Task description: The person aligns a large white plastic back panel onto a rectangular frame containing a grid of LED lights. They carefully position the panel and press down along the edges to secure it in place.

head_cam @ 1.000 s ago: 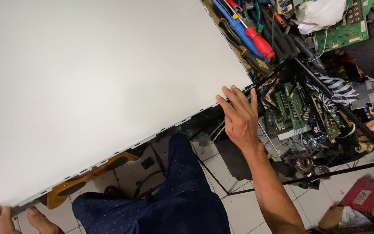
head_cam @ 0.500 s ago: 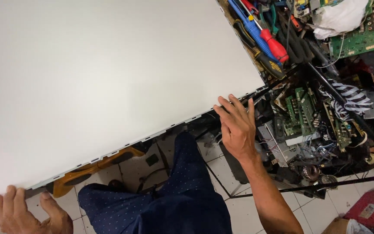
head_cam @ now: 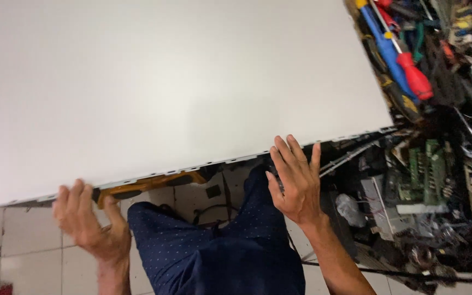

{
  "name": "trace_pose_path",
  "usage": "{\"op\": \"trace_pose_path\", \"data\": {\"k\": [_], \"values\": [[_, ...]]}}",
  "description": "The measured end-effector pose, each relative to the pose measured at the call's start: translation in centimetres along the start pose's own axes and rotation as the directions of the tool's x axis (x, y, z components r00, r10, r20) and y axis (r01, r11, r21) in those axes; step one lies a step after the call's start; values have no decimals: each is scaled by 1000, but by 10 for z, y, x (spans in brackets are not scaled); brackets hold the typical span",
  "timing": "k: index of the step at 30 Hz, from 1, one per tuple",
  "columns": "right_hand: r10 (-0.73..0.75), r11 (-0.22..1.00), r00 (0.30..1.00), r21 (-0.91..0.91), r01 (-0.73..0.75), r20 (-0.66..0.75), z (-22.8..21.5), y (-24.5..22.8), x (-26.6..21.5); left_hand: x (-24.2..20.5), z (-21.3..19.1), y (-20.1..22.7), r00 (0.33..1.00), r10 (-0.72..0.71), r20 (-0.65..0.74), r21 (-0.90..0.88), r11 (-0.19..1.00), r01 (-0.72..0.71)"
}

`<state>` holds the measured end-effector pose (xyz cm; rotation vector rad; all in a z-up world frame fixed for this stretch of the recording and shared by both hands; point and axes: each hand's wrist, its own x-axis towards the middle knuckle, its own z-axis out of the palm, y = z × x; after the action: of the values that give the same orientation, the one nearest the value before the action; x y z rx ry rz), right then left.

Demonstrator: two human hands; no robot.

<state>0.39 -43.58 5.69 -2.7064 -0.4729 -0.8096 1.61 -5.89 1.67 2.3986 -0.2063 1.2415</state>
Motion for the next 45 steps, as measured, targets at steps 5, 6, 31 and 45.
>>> {"op": "trace_pose_path", "data": {"k": [5, 6, 31, 45], "values": [[-37, 998, 999, 51, 38, -14, 13, -23, 6, -6, -14, -13, 997, -35, 65, 38, 999, 33], [-68, 995, 997, 74, 70, -20, 17, -21, 7, -5, -20, -20, 998, -48, 45, 71, 997, 44], [-32, 995, 996, 87, 39, -87, 34, -3, -14, 1, -67, -130, 1000, -7, -13, 232, 973, 10], [12, 990, 1000, 144, -8, -22, 40, 10, -23, 3, -84, -180, 991, -46, -128, 344, 935, 88]]}}
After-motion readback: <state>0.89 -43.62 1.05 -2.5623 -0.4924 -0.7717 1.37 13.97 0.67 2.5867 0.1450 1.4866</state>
